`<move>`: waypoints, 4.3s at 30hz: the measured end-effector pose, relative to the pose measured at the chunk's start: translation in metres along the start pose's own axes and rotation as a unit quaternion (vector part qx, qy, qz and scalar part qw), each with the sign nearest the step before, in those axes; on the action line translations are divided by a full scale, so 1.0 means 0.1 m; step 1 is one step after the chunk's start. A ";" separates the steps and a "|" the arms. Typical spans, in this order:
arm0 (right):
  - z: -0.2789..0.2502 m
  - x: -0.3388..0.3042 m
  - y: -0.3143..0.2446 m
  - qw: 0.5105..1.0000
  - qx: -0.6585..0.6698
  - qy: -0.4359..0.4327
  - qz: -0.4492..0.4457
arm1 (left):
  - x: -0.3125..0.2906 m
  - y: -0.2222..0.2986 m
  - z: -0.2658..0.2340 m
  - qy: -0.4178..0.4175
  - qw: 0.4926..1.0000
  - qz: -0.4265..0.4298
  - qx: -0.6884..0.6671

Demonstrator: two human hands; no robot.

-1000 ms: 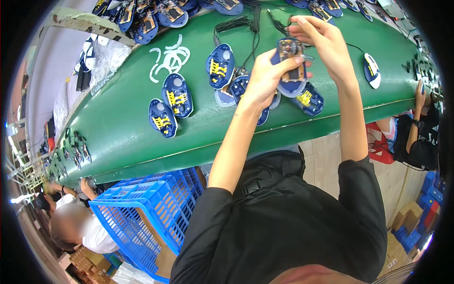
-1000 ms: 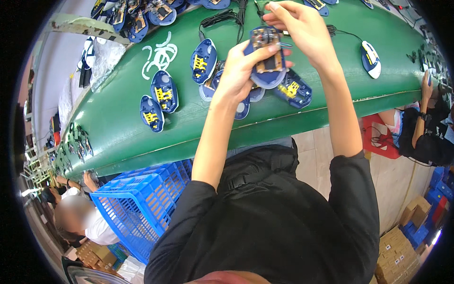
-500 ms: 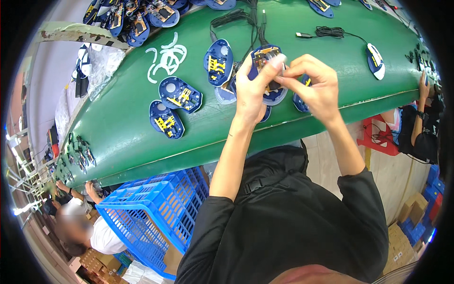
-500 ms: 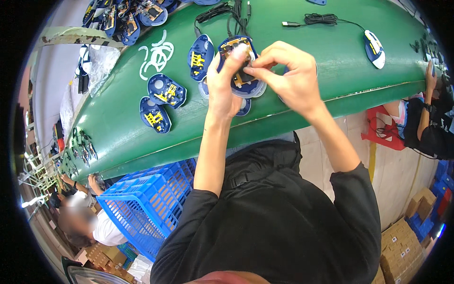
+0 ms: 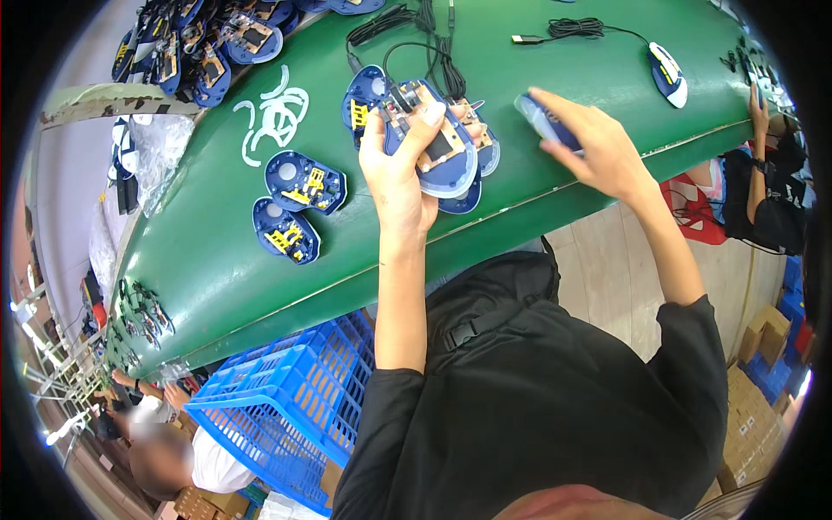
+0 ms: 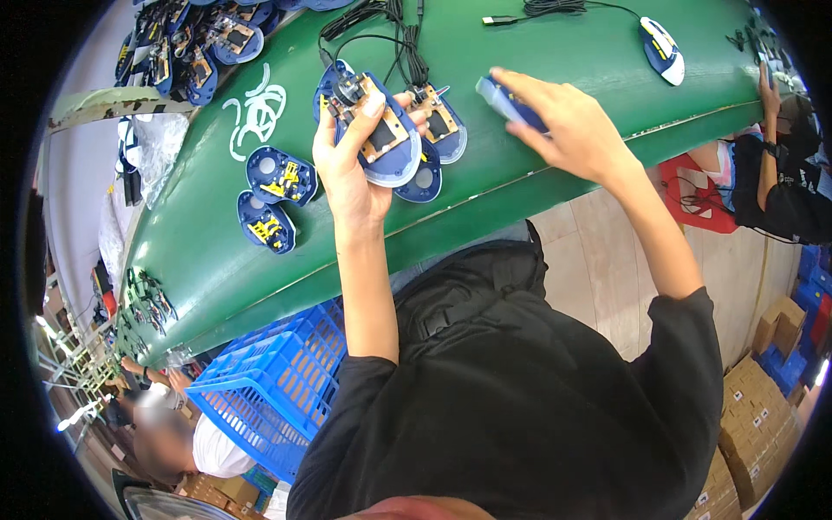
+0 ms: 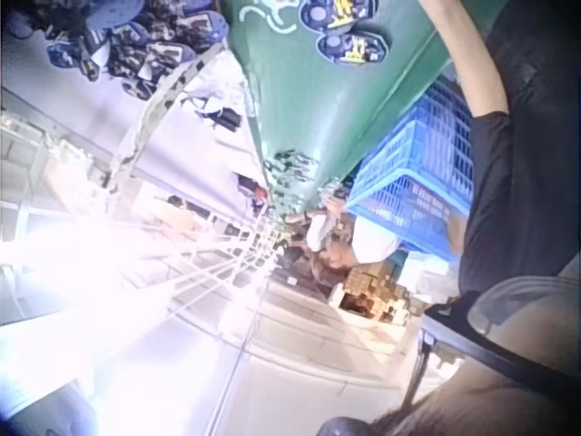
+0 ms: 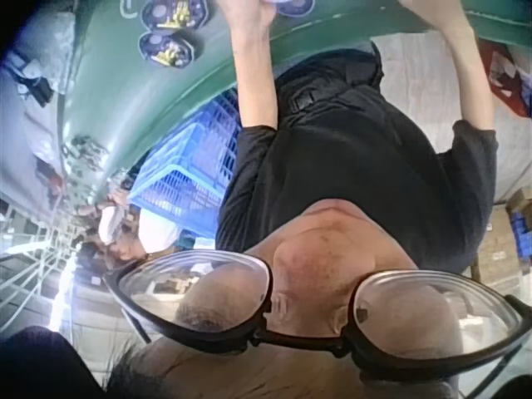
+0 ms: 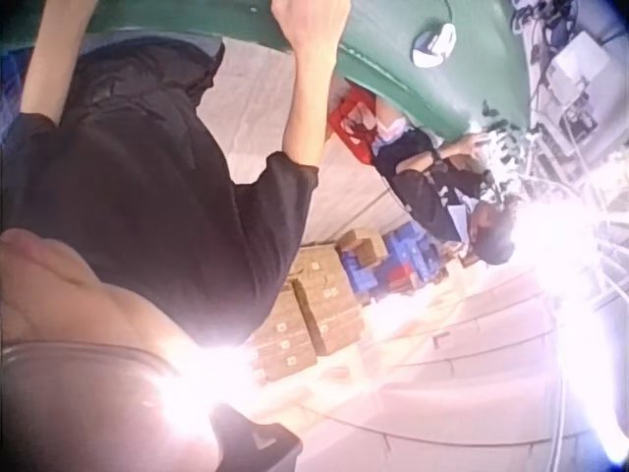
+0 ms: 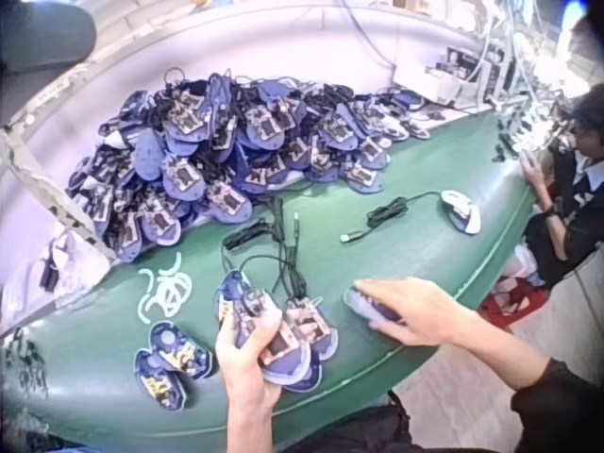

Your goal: Assembling a computer mouse by placing the internal PCB and cable into the bottom shell and snapping the top shell on.

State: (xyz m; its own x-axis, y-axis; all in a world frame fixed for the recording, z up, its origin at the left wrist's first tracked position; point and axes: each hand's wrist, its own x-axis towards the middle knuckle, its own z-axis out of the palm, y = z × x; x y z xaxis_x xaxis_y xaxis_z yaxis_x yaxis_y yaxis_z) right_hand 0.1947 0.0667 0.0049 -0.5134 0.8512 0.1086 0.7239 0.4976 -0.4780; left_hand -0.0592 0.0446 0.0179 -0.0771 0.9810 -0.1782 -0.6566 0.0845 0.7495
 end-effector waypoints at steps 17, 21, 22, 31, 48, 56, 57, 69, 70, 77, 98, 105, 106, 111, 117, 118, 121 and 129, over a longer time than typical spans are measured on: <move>0.26 0.08 -0.24 0.940 0.183 0.264 0.115 | -0.03 -0.21 0.04 -0.016 0.995 -0.024 -0.092; 0.36 0.25 -1.01 0.942 0.192 0.272 0.030 | -0.07 -0.28 0.10 0.020 0.992 -0.026 -0.124; 0.46 0.32 -1.13 0.951 0.158 0.266 0.018 | -0.09 -0.28 0.15 0.037 0.993 -0.021 -0.114; 0.65 0.33 -1.03 0.962 0.179 0.199 -0.059 | -0.22 -0.24 0.11 -0.002 0.998 -0.013 -0.055; 0.25 -0.01 -1.09 0.924 0.303 0.231 0.044 | 0.02 -0.35 -0.25 -0.146 0.966 -0.043 -0.211; 0.08 0.10 -0.41 0.830 0.448 0.288 0.166 | -0.04 -0.13 -0.05 -0.038 0.989 0.051 0.133; 0.03 0.10 -0.06 0.812 0.427 0.318 0.239 | -0.07 -0.08 -0.07 -0.003 0.970 0.083 0.227; 0.60 0.11 -0.75 0.952 0.198 0.173 0.157 | -0.34 -0.36 -0.27 -0.002 0.856 0.108 0.506; 0.66 0.14 -0.71 0.946 0.219 0.179 0.157 | -0.34 -0.41 -0.28 0.005 0.903 0.106 0.416; 0.11 0.07 -0.08 0.899 0.099 0.143 0.401 | -0.24 -0.68 0.01 0.031 0.611 0.240 0.754; 0.25 0.19 -0.27 0.942 0.312 0.124 0.031 | -0.14 -0.27 -0.02 -0.103 0.966 -0.221 -0.082; 0.22 0.12 -0.35 0.968 0.212 0.134 -0.023 | -0.02 -0.25 0.00 -0.096 0.934 -0.311 -0.147; 0.24 0.10 -0.38 0.968 0.210 0.135 -0.022 | -0.02 -0.28 -0.02 -0.090 0.951 -0.273 -0.114; 0.32 0.15 -0.53 0.970 0.092 0.226 -0.009 | -0.10 -0.41 -0.02 -0.036 0.989 -0.122 0.078; 0.79 0.06 -0.89 0.857 0.427 0.251 0.142 | -0.13 -0.63 0.01 0.040 0.991 0.063 0.115; 0.79 0.04 -0.98 0.892 0.349 0.260 0.121 | -0.12 -0.60 0.05 0.042 0.988 0.071 0.134; 0.70 0.03 -1.03 0.928 0.238 0.269 0.095 | -0.09 -0.55 0.01 0.039 0.996 0.023 0.072; 0.13 -0.35 0.06 0.965 -0.119 0.183 0.143 | -0.20 -0.36 -0.03 0.015 0.998 -0.067 0.014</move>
State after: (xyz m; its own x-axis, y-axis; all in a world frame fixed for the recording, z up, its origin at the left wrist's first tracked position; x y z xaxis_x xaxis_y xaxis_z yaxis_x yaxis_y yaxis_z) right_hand 0.2108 0.0381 -0.0130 -0.1111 0.9395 0.3240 0.9194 0.2209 -0.3254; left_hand -0.0363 0.0211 -0.0078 -0.0125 0.9549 -0.2966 -0.6408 0.2201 0.7355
